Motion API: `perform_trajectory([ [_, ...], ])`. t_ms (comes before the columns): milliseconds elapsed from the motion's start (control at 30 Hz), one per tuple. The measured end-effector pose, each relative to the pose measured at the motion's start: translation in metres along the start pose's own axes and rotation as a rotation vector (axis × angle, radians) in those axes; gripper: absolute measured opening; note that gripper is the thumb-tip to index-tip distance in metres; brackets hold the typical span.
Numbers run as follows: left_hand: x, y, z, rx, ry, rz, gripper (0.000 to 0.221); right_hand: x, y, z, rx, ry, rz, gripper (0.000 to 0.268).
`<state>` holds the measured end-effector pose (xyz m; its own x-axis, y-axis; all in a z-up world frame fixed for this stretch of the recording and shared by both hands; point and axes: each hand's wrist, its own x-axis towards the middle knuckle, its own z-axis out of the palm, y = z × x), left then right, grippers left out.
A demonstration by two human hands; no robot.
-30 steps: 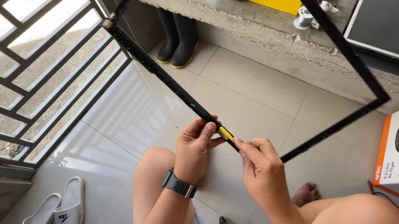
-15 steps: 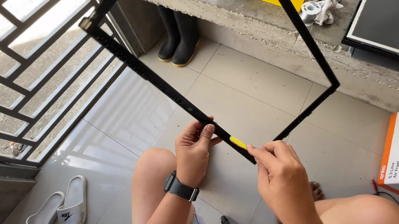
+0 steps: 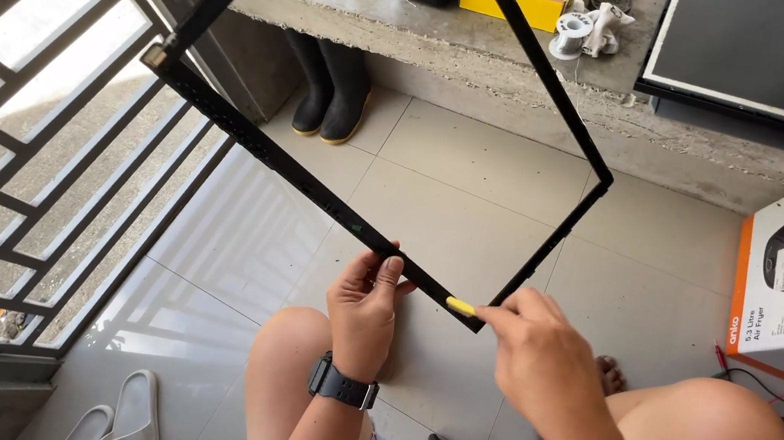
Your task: Scraping adhesive residue or plastic burrs from a monitor frame using small hand tools
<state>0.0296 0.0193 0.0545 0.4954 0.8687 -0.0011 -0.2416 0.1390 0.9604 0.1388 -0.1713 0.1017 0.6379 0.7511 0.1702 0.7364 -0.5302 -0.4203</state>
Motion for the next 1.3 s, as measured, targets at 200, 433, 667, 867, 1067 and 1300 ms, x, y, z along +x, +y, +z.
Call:
perform_trajectory([
  [200,-0.004,0.0,0.003,0.027,-0.015,0.016,0.027,0.005,-0.016,0.011,0.115,0.061,-0.071,0.037],
  [433,-0.008,0.0,0.005,0.028,-0.027,0.026,0.027,0.006,-0.014,0.011,0.123,0.084,-0.081,0.037],
  [667,-0.001,-0.002,-0.003,-0.039,0.007,-0.038,0.027,0.008,-0.007,0.014,0.228,0.013,-0.019,0.031],
  [867,0.004,-0.006,-0.007,-0.135,0.019,-0.076,0.028,0.007,-0.015,0.018,0.333,0.143,-0.129,0.03],
  [1067,0.013,0.005,-0.01,-0.25,0.095,-0.106,0.026,0.003,0.003,0.003,0.251,0.018,-0.063,0.032],
  [1300,0.011,0.011,-0.013,-0.403,0.189,-0.195,0.021,0.003,0.0,0.022,0.289,0.131,-0.069,0.028],
])
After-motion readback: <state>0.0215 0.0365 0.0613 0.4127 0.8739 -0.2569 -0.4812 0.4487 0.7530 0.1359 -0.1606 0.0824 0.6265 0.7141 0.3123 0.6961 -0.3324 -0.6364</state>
